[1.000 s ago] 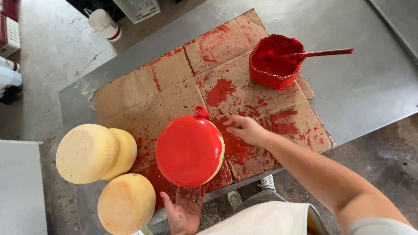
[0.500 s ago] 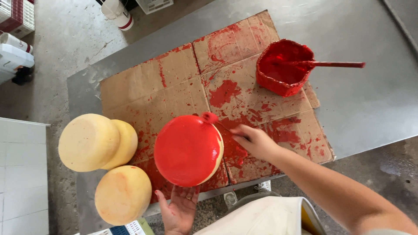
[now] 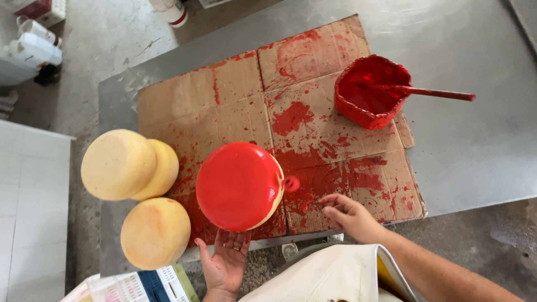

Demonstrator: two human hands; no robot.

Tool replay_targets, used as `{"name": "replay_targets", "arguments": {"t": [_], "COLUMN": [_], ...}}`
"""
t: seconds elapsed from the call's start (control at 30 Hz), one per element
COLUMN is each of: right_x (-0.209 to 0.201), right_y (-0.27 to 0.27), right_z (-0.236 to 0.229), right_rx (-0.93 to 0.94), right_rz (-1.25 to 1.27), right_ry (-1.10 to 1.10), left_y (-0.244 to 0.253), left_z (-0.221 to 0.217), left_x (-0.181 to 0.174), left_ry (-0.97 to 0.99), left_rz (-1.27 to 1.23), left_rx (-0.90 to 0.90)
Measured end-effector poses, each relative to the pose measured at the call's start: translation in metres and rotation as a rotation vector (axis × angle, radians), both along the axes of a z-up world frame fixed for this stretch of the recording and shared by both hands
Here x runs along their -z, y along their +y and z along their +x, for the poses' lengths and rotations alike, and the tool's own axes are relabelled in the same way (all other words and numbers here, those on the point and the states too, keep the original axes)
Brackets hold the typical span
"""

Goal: Applying a red protective coating to cheese wheels using a roller on a cardboard-covered workstation.

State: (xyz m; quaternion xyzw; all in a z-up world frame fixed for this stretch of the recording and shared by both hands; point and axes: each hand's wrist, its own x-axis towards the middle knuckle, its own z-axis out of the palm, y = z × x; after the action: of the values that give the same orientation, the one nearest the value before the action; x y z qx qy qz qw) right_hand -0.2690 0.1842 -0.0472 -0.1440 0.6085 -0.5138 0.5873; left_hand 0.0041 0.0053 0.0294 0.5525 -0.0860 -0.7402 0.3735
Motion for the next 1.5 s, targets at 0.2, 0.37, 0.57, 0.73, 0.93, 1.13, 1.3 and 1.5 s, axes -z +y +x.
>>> {"name": "replay_targets", "arguments": {"t": [0.2, 0.37, 0.57, 0.73, 0.93, 1.13, 1.3, 1.5], "right_x": [0.01, 0.006, 0.032, -0.003, -0.018, 0.012, -0.005, 0.038], "right_y": [-0.001, -0.009, -0.014, -0.047, -0.113, -0.03, -0.072, -0.077], "right_z": [-0.02, -0.018, -0.01, -0.009, -0.013, 0.024, 0.013, 0.03], "right_rx": [-0.039, -0.171, -0.067, -0.159, -0.131, -0.303, -0.243, -0.161], "right_rz": [-0.002, -0.06, -0.154, 0.007, 0.144, 0.148, 0.087, 0.095], "right_ry": [-0.223, -0.499, -0.776, -0.401, -0.182, 0.178, 0.252, 0.257], "left_y": [0.013, 0.023, 0.025, 0.027, 0.026, 0.013, 0.011, 0.003], "left_z": [0.001, -0.01, 0.009, 0.008, 0.009, 0.019, 0.006, 0.03], "left_x": [-0.008, -0.032, -0.01, -0.014, -0.006, 0.007, -0.004, 0.033], "left_ry": [0.005, -0.038, -0.005, -0.037, -0.051, -0.038, -0.085, 0.015], "left_rz": [-0.007, 0.013, -0.002, 0.004, 0.007, -0.044, -0.042, -0.09], "left_rx": [-0.05, -0.067, -0.078, -0.087, -0.065, -0.053, -0.038, 0.013]}}
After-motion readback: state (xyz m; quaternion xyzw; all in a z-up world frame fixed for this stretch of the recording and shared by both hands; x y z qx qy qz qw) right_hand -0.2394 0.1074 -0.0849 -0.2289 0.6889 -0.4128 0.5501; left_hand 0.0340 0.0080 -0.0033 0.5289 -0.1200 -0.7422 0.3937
